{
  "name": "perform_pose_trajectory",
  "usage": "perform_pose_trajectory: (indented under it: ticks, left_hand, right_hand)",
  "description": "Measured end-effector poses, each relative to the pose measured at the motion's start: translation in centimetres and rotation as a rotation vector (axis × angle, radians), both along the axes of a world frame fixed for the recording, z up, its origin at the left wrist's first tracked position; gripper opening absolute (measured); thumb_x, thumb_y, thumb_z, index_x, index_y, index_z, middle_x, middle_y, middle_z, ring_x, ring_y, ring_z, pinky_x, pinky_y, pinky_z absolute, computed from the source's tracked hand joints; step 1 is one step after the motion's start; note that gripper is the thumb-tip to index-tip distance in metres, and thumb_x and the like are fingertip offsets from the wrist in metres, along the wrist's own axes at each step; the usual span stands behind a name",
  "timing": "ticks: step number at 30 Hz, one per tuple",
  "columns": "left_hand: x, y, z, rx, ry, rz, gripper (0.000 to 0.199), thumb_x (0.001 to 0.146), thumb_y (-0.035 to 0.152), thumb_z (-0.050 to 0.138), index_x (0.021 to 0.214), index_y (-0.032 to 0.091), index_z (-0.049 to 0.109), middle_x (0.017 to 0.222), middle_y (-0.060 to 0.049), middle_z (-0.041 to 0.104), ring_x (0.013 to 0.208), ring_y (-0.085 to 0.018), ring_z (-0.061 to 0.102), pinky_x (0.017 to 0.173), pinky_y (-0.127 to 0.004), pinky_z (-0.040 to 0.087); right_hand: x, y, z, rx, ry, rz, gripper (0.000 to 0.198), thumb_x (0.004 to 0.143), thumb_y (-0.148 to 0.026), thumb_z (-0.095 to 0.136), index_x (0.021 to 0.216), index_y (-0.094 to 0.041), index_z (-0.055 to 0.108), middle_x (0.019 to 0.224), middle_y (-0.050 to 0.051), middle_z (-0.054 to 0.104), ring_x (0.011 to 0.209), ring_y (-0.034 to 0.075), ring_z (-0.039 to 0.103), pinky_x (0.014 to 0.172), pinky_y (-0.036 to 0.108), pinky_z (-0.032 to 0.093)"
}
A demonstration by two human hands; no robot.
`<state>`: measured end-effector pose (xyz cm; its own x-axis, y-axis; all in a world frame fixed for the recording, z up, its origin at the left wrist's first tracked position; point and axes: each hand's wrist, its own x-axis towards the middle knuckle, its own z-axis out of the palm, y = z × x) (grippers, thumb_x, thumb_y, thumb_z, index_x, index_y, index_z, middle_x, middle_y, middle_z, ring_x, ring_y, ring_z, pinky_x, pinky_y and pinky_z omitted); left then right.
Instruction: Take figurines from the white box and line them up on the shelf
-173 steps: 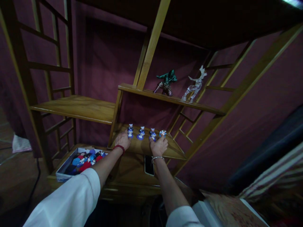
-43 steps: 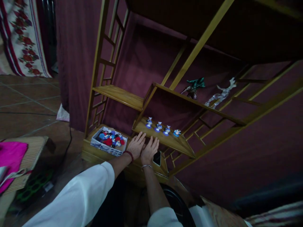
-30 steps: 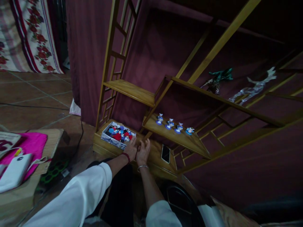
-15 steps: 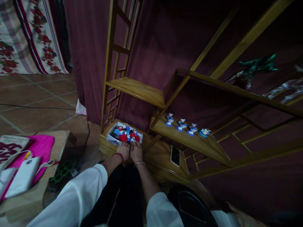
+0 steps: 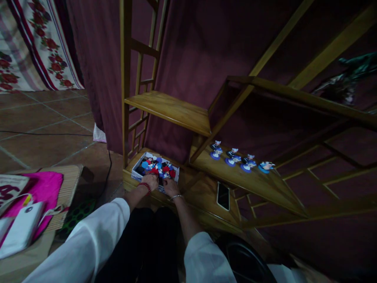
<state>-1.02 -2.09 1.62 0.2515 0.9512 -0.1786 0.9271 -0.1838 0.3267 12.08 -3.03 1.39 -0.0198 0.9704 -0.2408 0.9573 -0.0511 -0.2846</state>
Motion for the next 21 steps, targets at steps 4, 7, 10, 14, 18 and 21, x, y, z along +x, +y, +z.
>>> perform_pose_trajectory:
  ticks: [4,7,10,14,18,21]
  left_hand:
    - [-1.5,1.7,-0.5,-0.021,0.028,0.078,0.031,0.077,0.021,0.041,0.102,0.011,0.056,0.111,-0.014,0.055,0.103,-0.023,0.05,0.086,-0.032,0.039]
    - [-2.2,2.7,-0.8,-0.055,0.051,0.108,0.033,0.075,0.018,0.043,0.104,0.01,0.055,0.12,-0.015,0.048,0.106,-0.023,0.048,0.09,-0.031,0.037]
    - [-2.1,3.3,-1.2,-0.107,0.069,0.112,0.034,0.075,0.019,0.042,0.106,0.011,0.055,0.129,-0.016,0.039,0.108,-0.025,0.047,0.088,-0.033,0.039]
    - [-1.5,4.1,-1.8,-0.169,0.107,0.105,0.039,0.076,0.021,0.04,0.112,0.014,0.053,0.135,-0.016,0.031,0.11,-0.029,0.046,0.086,-0.04,0.039]
    - [-1.2,5.0,-2.3,-0.23,0.142,0.08,0.038,0.075,0.022,0.04,0.107,0.013,0.057,0.13,-0.018,0.039,0.106,-0.03,0.049,0.085,-0.043,0.039]
    - [-1.2,5.2,-2.4,-0.228,0.142,0.056,0.037,0.075,0.023,0.039,0.106,0.014,0.058,0.13,-0.017,0.04,0.11,-0.032,0.045,0.087,-0.046,0.037]
  right_hand:
    - [0.0,1.2,-1.1,-0.007,0.052,-0.002,0.023,0.079,-0.024,0.044,0.095,-0.022,0.06,0.098,0.004,0.064,0.093,0.016,0.057,0.078,0.024,0.038]
    - [-0.1,1.9,-1.9,-0.018,0.08,-0.014,0.024,0.079,-0.022,0.045,0.097,-0.023,0.06,0.1,0.002,0.064,0.092,0.014,0.058,0.079,0.022,0.039]
    - [-0.1,2.4,-2.5,-0.024,0.1,-0.026,0.025,0.079,-0.021,0.044,0.097,-0.024,0.061,0.102,0.001,0.064,0.094,0.013,0.058,0.08,0.021,0.04]
    - [-0.1,2.8,-2.9,-0.026,0.115,-0.046,0.025,0.078,-0.022,0.044,0.095,-0.023,0.062,0.102,0.0,0.064,0.095,0.012,0.057,0.08,0.019,0.04]
    - [-0.2,3.0,-2.8,-0.029,0.113,-0.067,0.024,0.078,-0.022,0.043,0.091,-0.023,0.064,0.099,0.002,0.065,0.093,0.014,0.058,0.081,0.021,0.04]
    - [-0.4,3.0,-2.6,-0.046,0.098,-0.091,0.025,0.078,-0.022,0.043,0.088,-0.023,0.066,0.096,0.003,0.066,0.092,0.016,0.059,0.08,0.023,0.04]
